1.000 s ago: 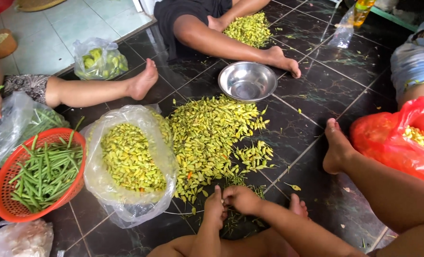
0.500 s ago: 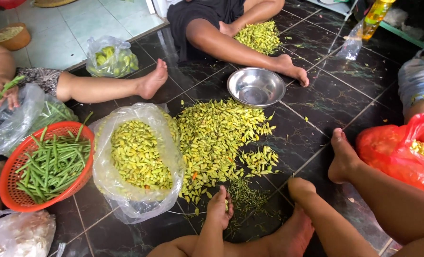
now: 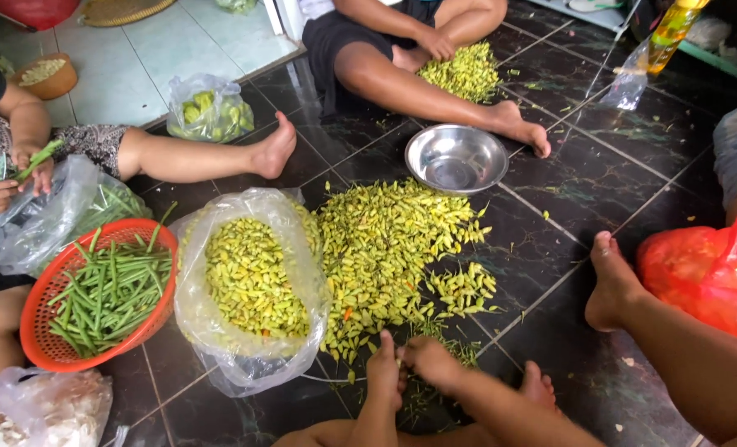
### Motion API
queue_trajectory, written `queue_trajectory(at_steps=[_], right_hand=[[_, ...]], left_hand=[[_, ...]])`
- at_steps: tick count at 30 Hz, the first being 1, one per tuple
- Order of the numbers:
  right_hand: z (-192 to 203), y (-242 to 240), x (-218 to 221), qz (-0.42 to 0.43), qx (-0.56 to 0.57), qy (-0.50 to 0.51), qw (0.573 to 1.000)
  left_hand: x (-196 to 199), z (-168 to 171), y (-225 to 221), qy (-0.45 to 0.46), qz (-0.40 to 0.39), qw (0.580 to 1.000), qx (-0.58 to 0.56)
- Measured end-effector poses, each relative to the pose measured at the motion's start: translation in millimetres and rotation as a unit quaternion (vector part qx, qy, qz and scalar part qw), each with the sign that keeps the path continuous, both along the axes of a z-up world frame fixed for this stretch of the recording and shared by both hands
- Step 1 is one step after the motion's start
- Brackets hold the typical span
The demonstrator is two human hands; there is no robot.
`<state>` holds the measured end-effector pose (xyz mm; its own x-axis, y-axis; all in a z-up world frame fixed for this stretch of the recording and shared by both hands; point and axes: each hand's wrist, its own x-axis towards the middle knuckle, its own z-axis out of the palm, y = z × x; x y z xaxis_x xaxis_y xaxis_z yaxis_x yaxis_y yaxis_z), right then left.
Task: People sitting on the floor picking small yellow flowers from stems and sorting them into bags.
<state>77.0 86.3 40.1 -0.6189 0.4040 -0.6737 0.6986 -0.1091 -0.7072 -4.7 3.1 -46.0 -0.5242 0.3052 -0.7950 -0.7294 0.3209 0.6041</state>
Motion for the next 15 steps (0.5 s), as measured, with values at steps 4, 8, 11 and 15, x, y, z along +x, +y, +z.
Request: queue_trajectory(at_steps=[4,8,11,15], right_hand=[[-53,32,7,-0.053,-0.137,0.066,0.987],[-47,48,4,0.072,-0.088,0.049,0.992],[-35,55,-5,0.185,-0.031,0.043,0.981],[-15,62,-11,0.348,0.097,0.074,0.930]], left_hand=[[4,23,0,0.016,-0.053,0.998,0.018],[2,16,2,0.004,-0.075,0.997,0.036],[0,12,1,-0.016,-0.069,0.995,0.064],[0,25,1,-0.038,-0.088,0.993,0.068]])
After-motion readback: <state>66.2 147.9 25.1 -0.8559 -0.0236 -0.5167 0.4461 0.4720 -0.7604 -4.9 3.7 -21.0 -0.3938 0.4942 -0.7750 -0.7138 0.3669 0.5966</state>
